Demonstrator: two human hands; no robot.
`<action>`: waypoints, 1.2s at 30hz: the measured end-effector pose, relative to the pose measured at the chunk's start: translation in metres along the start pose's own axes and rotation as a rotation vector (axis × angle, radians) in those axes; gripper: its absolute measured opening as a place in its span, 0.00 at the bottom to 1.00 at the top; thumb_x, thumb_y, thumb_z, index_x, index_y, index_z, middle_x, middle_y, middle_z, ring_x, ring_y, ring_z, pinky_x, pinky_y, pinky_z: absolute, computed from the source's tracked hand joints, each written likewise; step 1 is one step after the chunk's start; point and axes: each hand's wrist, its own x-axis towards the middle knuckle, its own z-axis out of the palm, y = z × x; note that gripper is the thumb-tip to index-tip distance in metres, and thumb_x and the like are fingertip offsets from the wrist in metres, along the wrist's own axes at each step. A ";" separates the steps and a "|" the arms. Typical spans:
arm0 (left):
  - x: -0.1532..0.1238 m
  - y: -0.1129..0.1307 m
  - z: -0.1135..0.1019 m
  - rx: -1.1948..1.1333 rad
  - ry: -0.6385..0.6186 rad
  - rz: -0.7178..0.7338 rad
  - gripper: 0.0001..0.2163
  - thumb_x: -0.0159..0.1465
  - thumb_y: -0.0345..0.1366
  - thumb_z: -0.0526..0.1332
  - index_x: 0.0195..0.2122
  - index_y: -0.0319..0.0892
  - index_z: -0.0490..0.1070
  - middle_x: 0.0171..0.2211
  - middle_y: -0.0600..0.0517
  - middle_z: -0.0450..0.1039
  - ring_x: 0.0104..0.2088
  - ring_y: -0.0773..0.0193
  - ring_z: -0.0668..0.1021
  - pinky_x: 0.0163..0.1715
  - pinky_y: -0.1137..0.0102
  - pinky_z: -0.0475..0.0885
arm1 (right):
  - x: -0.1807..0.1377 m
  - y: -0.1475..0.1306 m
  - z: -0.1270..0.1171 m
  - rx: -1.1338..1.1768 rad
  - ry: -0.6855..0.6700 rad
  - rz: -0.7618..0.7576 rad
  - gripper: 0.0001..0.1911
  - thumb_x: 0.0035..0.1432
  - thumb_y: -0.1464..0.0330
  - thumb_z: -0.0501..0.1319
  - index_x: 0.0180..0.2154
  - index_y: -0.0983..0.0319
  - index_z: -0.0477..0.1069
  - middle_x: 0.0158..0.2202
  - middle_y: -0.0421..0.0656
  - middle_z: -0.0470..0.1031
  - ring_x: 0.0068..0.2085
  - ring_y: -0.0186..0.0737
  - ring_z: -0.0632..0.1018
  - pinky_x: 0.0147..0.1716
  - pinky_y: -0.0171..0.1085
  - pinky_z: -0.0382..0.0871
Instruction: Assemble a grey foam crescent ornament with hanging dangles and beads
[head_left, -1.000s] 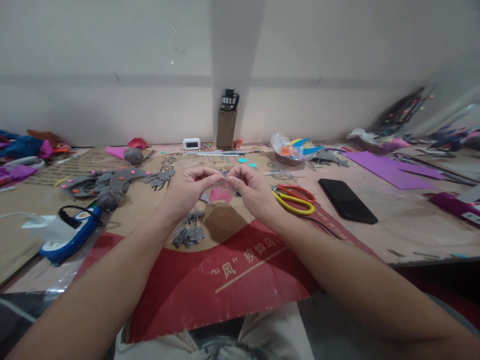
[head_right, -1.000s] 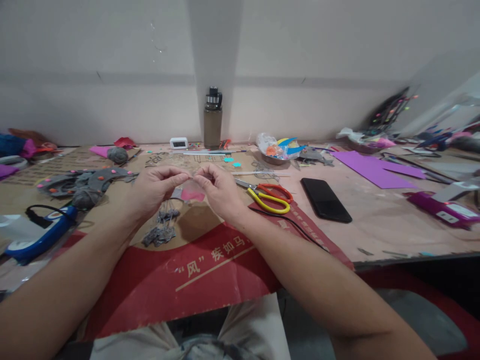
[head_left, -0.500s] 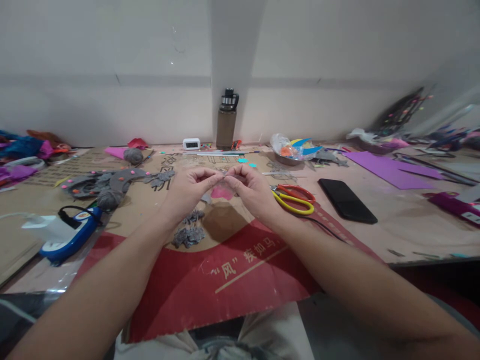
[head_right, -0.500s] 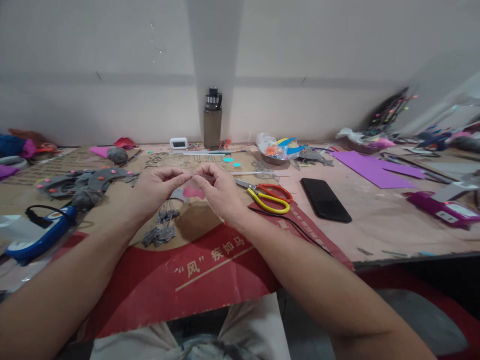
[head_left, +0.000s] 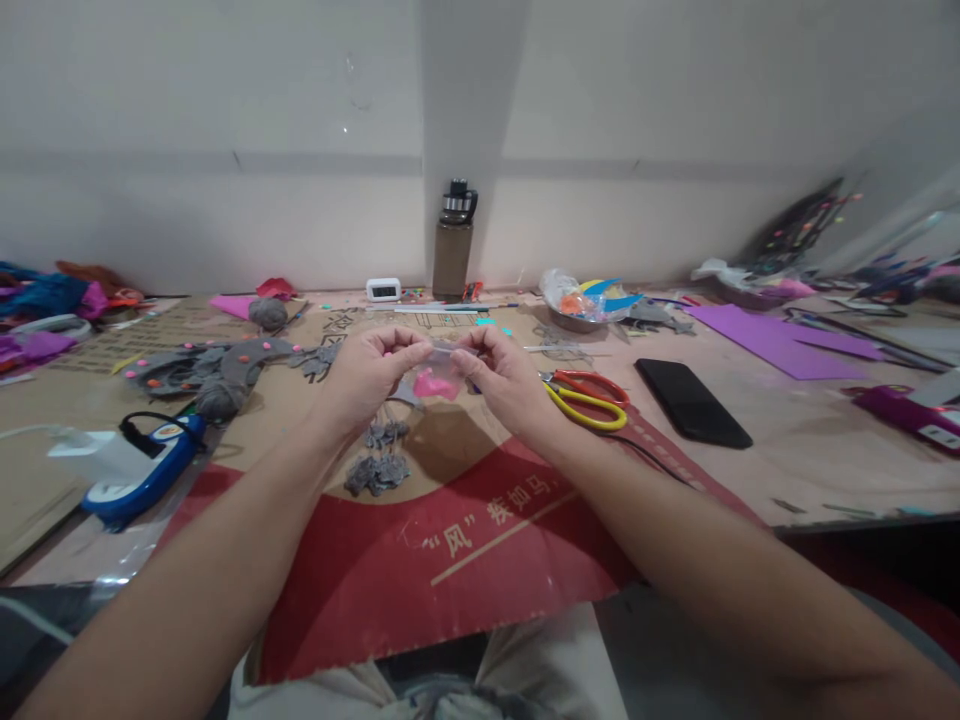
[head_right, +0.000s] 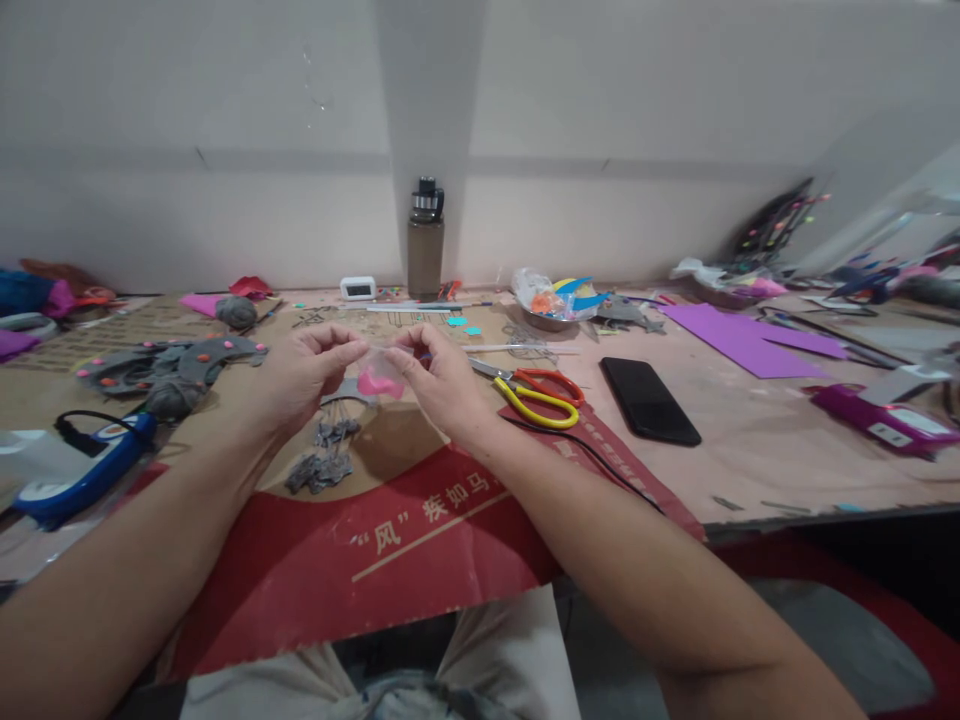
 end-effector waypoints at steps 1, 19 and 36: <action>0.000 0.000 0.000 -0.008 -0.001 -0.004 0.08 0.54 0.41 0.65 0.28 0.41 0.71 0.16 0.60 0.58 0.15 0.75 0.53 0.15 0.74 0.45 | 0.000 -0.001 -0.001 -0.005 0.011 0.014 0.09 0.57 0.61 0.60 0.31 0.60 0.65 0.29 0.39 0.67 0.29 0.33 0.67 0.30 0.36 0.62; 0.003 -0.001 -0.004 -0.273 0.035 -0.062 0.09 0.55 0.40 0.67 0.28 0.39 0.71 0.15 0.62 0.48 0.14 0.77 0.48 0.14 0.76 0.40 | 0.002 -0.001 -0.004 0.148 0.014 0.108 0.11 0.55 0.60 0.62 0.36 0.60 0.68 0.32 0.41 0.71 0.30 0.33 0.69 0.29 0.35 0.64; 0.002 -0.004 0.001 -0.164 0.020 -0.063 0.10 0.54 0.42 0.66 0.31 0.40 0.74 0.14 0.61 0.54 0.13 0.77 0.51 0.15 0.74 0.41 | 0.000 -0.003 -0.002 0.054 0.007 0.059 0.13 0.55 0.59 0.62 0.39 0.60 0.69 0.33 0.41 0.72 0.33 0.34 0.72 0.34 0.36 0.67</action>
